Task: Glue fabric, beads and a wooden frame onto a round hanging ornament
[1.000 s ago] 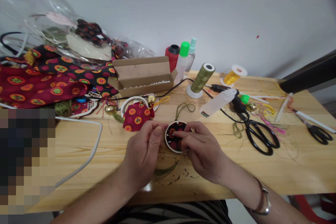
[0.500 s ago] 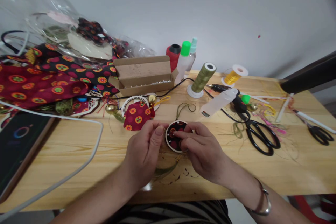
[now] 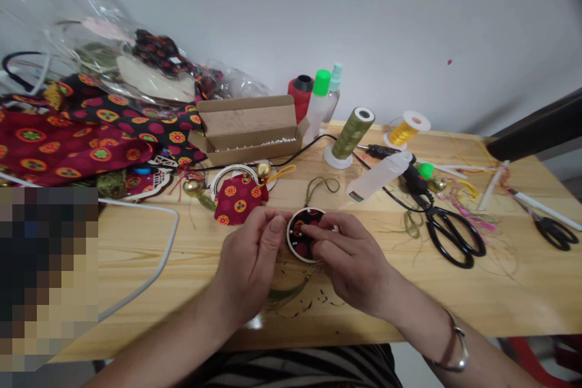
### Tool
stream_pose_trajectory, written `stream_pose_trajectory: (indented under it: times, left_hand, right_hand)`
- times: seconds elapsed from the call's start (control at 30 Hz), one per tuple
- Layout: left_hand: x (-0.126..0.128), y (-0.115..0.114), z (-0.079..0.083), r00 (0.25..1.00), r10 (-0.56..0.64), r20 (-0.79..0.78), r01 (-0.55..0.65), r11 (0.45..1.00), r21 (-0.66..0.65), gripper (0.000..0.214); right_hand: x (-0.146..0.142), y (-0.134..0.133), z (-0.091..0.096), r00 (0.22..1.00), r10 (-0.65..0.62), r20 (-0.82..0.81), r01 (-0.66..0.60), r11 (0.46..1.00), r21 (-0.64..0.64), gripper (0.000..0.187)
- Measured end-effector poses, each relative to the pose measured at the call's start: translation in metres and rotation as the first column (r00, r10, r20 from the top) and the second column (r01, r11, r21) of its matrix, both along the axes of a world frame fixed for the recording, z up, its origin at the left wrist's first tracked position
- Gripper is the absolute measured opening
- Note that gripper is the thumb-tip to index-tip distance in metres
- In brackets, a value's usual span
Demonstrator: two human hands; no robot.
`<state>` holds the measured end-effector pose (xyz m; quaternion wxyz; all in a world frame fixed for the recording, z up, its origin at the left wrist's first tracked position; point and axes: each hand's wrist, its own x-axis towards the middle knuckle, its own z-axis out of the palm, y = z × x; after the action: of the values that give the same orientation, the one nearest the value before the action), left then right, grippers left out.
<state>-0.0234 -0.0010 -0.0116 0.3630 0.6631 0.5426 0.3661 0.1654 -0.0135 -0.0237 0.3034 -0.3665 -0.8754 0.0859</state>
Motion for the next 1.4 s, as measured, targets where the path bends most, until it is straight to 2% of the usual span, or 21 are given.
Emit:
stream_pose_trajectory:
  times: [0.23, 0.77, 1.4]
  left_hand:
    - [0.0, -0.0001, -0.0012, 1.0, 0.0, 0.022, 0.0, 1.0, -0.011, 0.023]
    - [0.0006, -0.0009, 0.0007, 1.0, -0.003, 0.005, 0.003, 1.0, -0.019, 0.025]
    - [0.0008, -0.0007, 0.0011, 1.0, -0.014, 0.011, 0.014, 1.0, -0.009, 0.021]
  right_hand:
    - [0.0011, 0.0005, 0.0028, 0.997, 0.013, -0.074, -0.012, 1.0, 0.018, 0.022]
    - [0.0017, 0.0001, 0.0038, 0.999, 0.051, 0.012, -0.051, 0.999, 0.017, 0.022]
    - [0.0032, 0.0009, 0.0005, 0.997, 0.072, 0.02, -0.072, 0.997, -0.027, 0.022]
